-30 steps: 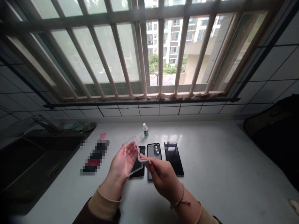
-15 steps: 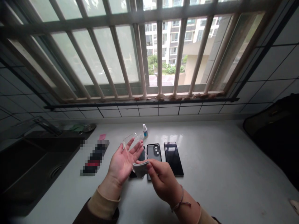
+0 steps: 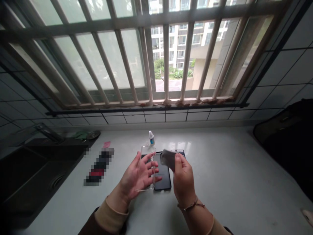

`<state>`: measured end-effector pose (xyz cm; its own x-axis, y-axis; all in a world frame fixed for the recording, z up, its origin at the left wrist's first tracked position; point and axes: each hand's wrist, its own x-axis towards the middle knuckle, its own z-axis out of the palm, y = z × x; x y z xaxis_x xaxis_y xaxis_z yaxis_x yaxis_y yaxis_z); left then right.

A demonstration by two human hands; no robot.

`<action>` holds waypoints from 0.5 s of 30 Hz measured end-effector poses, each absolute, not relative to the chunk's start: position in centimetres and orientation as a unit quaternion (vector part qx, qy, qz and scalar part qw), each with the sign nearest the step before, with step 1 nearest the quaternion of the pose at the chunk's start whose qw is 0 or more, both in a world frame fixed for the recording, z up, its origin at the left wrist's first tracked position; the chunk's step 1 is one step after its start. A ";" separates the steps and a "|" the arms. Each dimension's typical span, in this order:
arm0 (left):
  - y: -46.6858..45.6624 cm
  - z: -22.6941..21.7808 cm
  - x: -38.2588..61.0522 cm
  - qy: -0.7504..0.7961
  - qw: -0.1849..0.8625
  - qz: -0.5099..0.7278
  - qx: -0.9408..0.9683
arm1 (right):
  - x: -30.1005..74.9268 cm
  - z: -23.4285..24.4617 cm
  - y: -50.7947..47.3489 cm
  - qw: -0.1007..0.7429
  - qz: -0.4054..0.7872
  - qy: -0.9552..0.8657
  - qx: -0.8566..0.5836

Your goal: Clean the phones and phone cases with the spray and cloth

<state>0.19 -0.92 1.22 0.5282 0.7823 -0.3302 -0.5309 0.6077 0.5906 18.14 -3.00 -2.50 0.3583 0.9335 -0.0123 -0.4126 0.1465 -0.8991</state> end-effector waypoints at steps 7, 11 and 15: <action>-2.1 -0.8 1.6 0.301 0.884 0.240 0.264 | 19.2 -2.8 -2.7 0.527 0.315 -0.521 -0.594; -2.5 -1.2 2.2 0.332 0.863 0.246 0.291 | 18.2 -2.7 -3.7 0.524 0.323 -0.570 -0.544; -2.7 -0.8 2.2 0.366 0.844 0.250 0.303 | 18.1 -2.6 -4.3 0.565 0.262 -0.599 -0.504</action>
<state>2.20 -2.70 -0.77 0.6075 0.6436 -0.4656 -0.2000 0.6912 0.6944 18.06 -4.28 -2.61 0.1456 0.8994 0.4122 0.3077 0.3548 -0.8829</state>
